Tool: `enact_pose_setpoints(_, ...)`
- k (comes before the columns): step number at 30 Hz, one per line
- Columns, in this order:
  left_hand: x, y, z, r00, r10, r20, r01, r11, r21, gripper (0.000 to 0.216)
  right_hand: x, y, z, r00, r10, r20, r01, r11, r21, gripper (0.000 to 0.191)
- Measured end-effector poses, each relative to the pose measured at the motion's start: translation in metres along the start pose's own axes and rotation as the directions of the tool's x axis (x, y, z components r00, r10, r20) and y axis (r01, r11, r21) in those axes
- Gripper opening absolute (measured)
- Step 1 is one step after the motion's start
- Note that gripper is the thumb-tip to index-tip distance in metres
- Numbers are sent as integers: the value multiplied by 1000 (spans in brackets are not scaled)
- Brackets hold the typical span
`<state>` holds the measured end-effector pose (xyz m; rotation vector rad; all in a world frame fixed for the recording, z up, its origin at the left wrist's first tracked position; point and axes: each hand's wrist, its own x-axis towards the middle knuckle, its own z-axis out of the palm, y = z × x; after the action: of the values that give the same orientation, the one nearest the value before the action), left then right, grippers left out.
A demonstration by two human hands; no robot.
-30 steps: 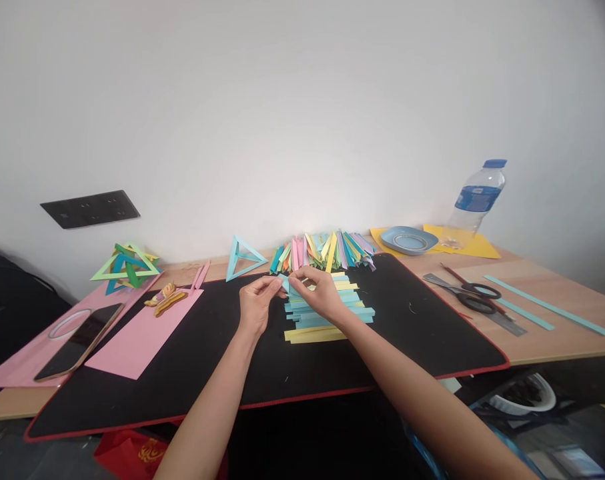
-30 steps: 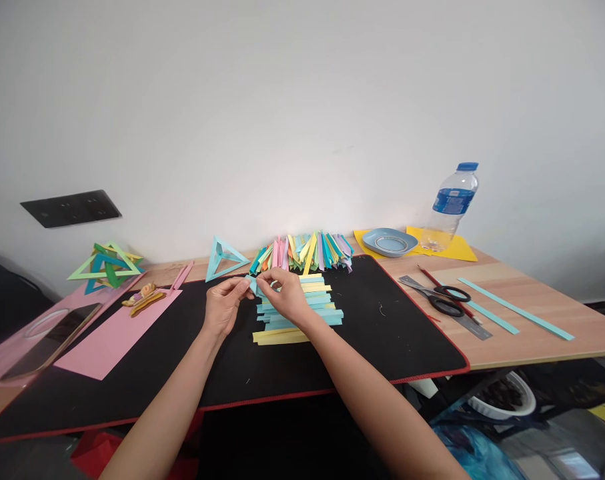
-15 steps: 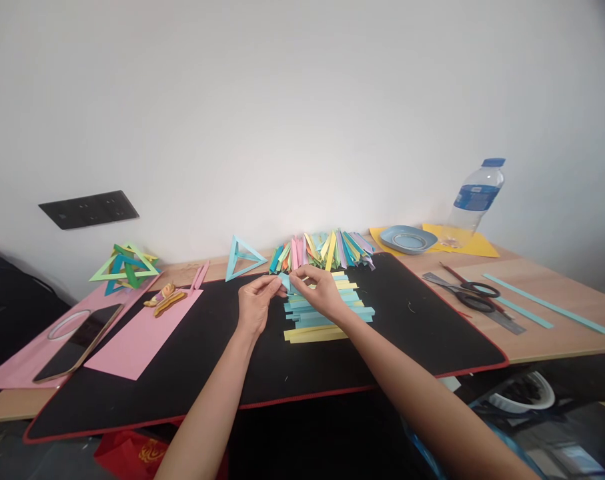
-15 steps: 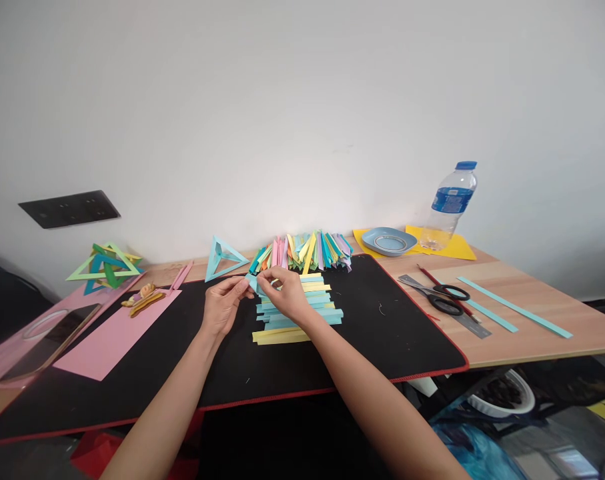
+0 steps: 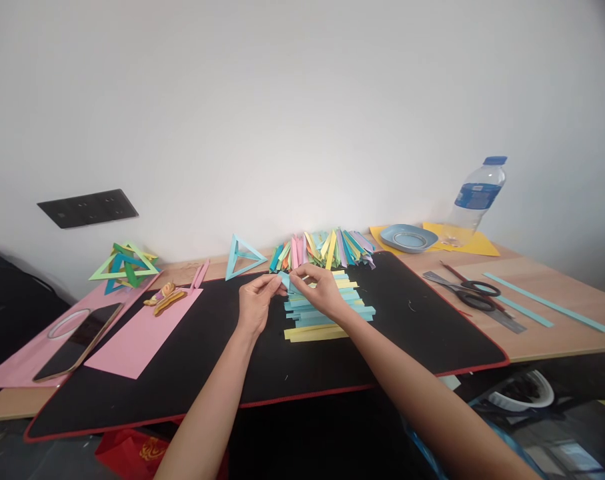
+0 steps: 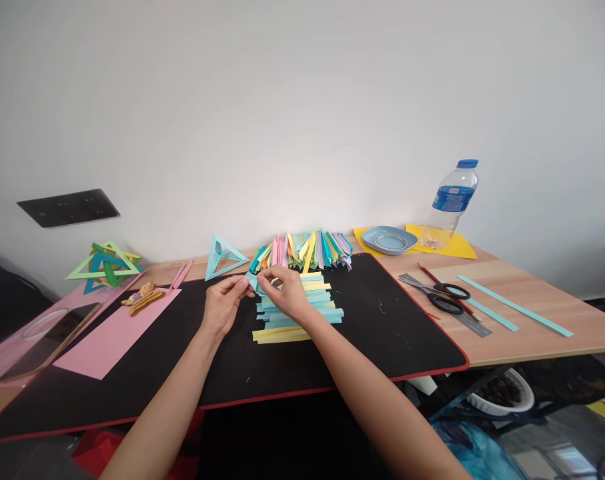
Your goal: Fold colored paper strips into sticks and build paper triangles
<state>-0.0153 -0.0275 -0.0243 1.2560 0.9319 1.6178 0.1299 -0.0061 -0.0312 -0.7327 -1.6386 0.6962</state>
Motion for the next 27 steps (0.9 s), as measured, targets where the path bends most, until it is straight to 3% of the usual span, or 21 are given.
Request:
enact_pose_setpoints(9, -1, -3, 0, 997, 9, 72, -11, 1000, 23, 19, 0, 1, 0, 1000, -8, 0, 8, 1000, 2, 16)
enact_pose_setpoints(15, -1, -3, -1, 996, 81, 49, -85, 992, 93, 12, 0, 0, 0, 999, -29, 43, 29, 1000, 2, 17)
enact_pose_setpoints(27, -1, -4, -2, 986, 164, 20, -165, 968, 191, 18, 0, 3, 2, 998, 0, 63, -2, 1000, 27, 17)
